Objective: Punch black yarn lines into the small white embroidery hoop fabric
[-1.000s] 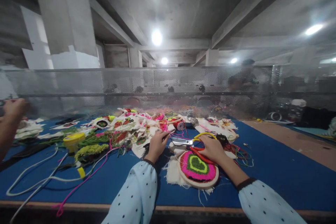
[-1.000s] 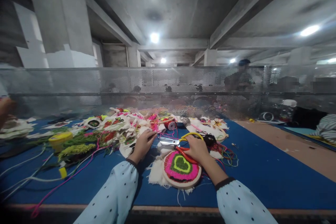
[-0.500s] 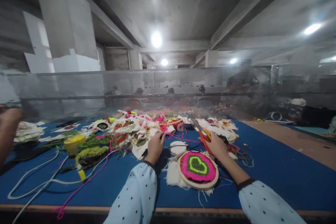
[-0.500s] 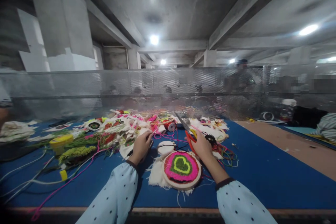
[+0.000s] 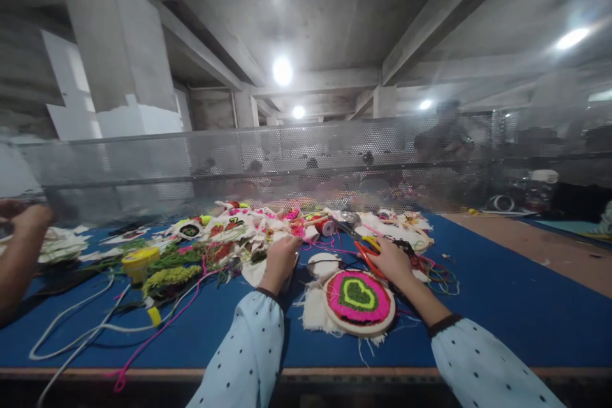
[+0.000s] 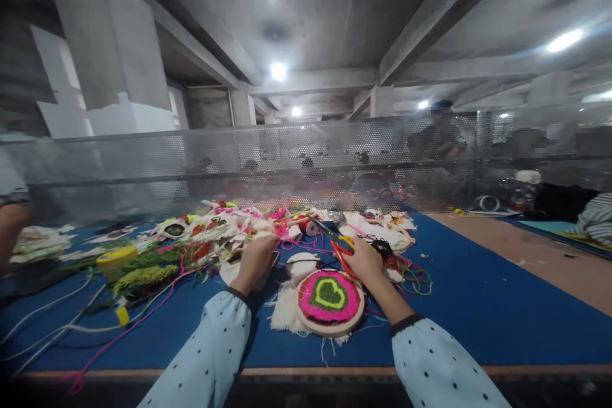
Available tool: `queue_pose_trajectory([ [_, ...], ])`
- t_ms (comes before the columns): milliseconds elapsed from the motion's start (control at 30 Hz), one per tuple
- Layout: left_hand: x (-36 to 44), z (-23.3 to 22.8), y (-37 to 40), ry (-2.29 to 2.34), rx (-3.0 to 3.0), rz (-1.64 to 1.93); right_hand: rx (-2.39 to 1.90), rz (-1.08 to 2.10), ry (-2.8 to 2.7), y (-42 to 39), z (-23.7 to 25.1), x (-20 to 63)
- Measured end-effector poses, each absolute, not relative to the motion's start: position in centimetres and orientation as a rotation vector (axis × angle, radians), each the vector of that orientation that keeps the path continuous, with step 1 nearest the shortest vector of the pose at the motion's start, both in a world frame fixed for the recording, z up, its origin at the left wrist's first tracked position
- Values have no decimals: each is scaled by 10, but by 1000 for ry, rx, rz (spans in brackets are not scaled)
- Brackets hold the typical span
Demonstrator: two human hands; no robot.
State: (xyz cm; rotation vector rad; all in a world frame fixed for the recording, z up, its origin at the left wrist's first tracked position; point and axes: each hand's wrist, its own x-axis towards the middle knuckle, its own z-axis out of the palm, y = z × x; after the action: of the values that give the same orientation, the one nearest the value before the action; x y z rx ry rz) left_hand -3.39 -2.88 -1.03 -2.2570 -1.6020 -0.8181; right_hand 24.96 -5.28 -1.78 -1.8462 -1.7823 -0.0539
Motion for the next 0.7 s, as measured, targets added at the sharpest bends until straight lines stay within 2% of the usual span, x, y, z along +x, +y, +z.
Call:
queue_pose_trajectory([
  [133, -62, -17, -20, -1987, -1686, -753, -1873, -49, -1771, -51, -20, 252],
  [400, -59, -40, -2, -2302, -1922, -738, -1853, 11, -1805, -51, -24, 250],
  [533, -51, -29, -9, -2130, -1821, -861, -1753, 21, -1785, -49, -27, 248],
  [633, -32, -16, -22, -1730, -1977, -1103, -1457, -8, -1708, -44, -32, 243],
  [700, -12, -10, -33, -1398, -2221, -1204, -1222, 80, -1616, -43, -34, 236],
])
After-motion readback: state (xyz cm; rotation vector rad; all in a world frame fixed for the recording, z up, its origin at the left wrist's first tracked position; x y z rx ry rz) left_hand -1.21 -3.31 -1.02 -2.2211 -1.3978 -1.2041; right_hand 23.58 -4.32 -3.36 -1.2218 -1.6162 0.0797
